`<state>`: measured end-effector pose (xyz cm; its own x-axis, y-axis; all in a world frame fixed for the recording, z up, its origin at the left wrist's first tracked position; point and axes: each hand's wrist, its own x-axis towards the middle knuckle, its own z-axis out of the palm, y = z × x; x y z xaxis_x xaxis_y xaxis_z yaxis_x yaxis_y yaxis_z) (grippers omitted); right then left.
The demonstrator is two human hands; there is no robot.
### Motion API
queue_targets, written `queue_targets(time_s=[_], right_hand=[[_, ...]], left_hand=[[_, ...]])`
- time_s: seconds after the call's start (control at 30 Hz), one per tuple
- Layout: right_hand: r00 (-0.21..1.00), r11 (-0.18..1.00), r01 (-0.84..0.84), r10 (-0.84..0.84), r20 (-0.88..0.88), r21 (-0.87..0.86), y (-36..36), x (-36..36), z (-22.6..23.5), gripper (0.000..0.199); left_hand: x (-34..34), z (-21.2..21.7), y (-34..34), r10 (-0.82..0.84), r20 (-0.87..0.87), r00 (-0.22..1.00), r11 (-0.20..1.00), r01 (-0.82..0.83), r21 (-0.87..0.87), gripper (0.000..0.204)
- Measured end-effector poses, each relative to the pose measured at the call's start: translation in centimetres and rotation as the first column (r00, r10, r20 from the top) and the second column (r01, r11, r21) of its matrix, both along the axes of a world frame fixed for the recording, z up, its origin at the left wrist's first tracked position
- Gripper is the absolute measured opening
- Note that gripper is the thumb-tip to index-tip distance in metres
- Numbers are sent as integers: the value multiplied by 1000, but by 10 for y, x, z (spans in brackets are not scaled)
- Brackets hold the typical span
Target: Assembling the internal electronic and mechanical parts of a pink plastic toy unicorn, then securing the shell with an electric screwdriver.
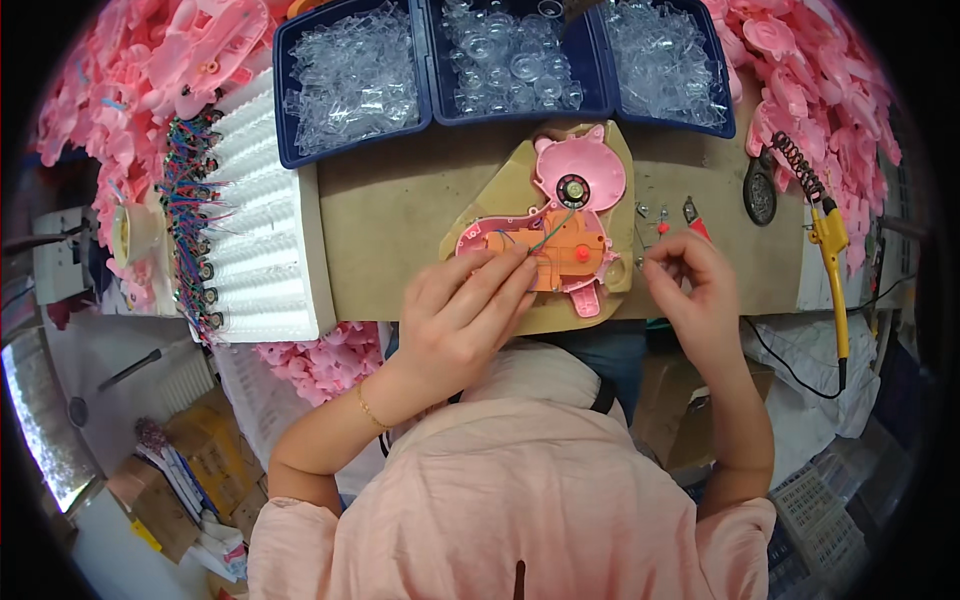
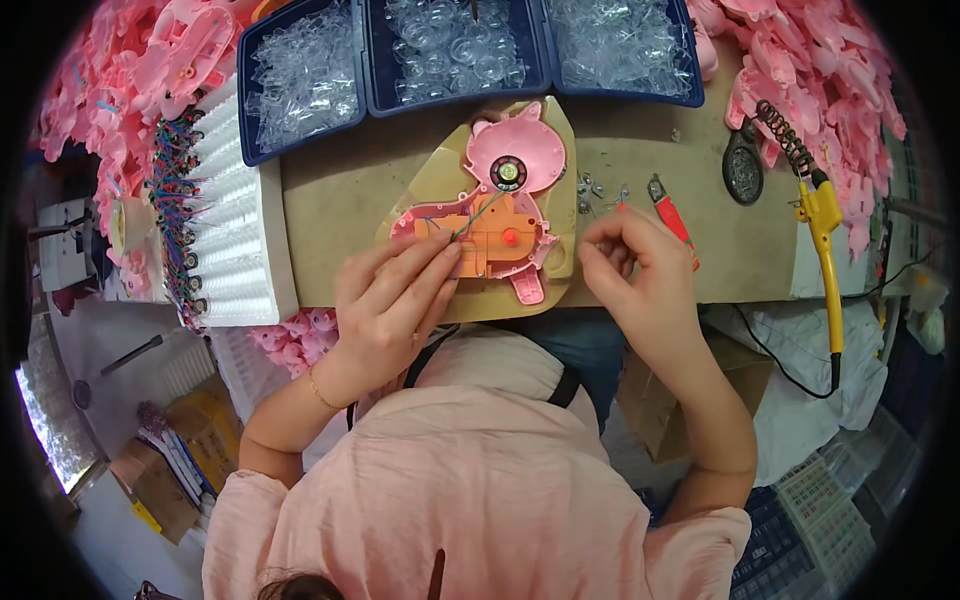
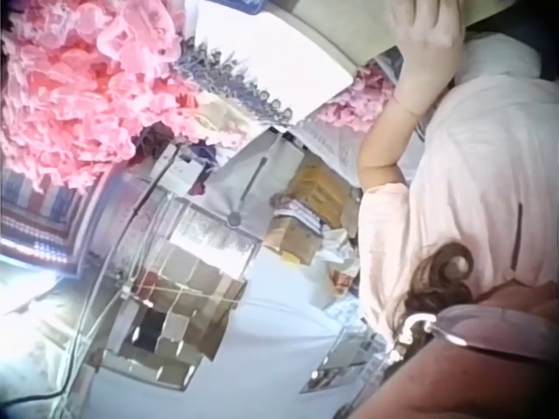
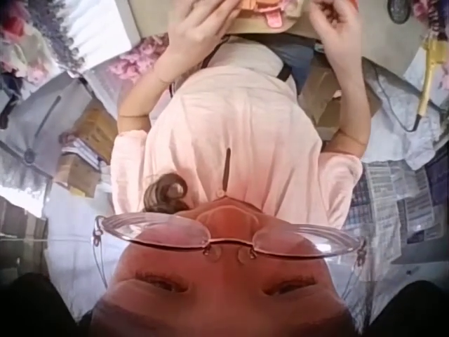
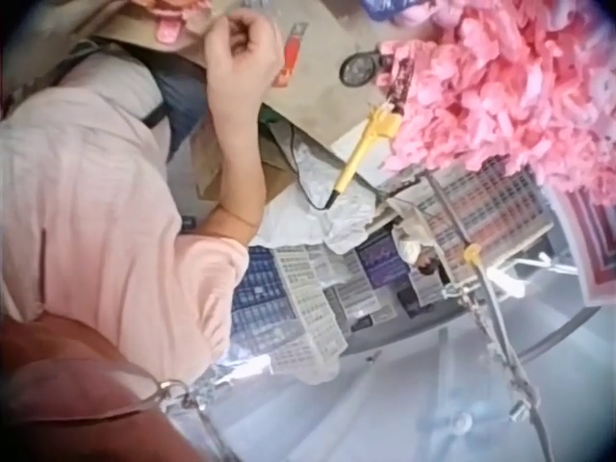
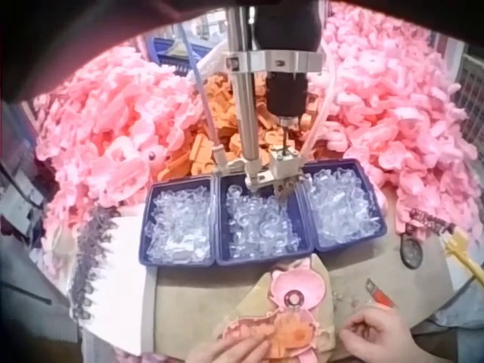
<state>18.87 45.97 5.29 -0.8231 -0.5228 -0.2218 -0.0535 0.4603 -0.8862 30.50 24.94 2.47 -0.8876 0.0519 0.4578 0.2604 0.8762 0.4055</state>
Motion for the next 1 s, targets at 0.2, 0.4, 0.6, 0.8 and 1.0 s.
queue_targets(time_s=[0.2,0.4,0.6,0.8,1.0], right_hand=[[566,953,-174,303,-767,248,12,43,-33,24],[998,999,33,-34,47,22,14,43,-16,10],[843,982,-93,167,-511,167,-29,0,-7,12],[957,964,-266,265,-120,13,-20,-15,5,16],[954,967,-214,238,-185,139,-26,-12,5,14]], left_hand=[[-5,2,-1,46,-36,998,994,-49,-99,28],[-14,9,-2,-181,49,982,960,187,-210,39],[-4,39,8,-207,301,931,862,319,-394,57],[-9,35,13,-240,302,923,835,354,-421,56],[-5,27,11,-228,243,943,888,304,-344,55]])
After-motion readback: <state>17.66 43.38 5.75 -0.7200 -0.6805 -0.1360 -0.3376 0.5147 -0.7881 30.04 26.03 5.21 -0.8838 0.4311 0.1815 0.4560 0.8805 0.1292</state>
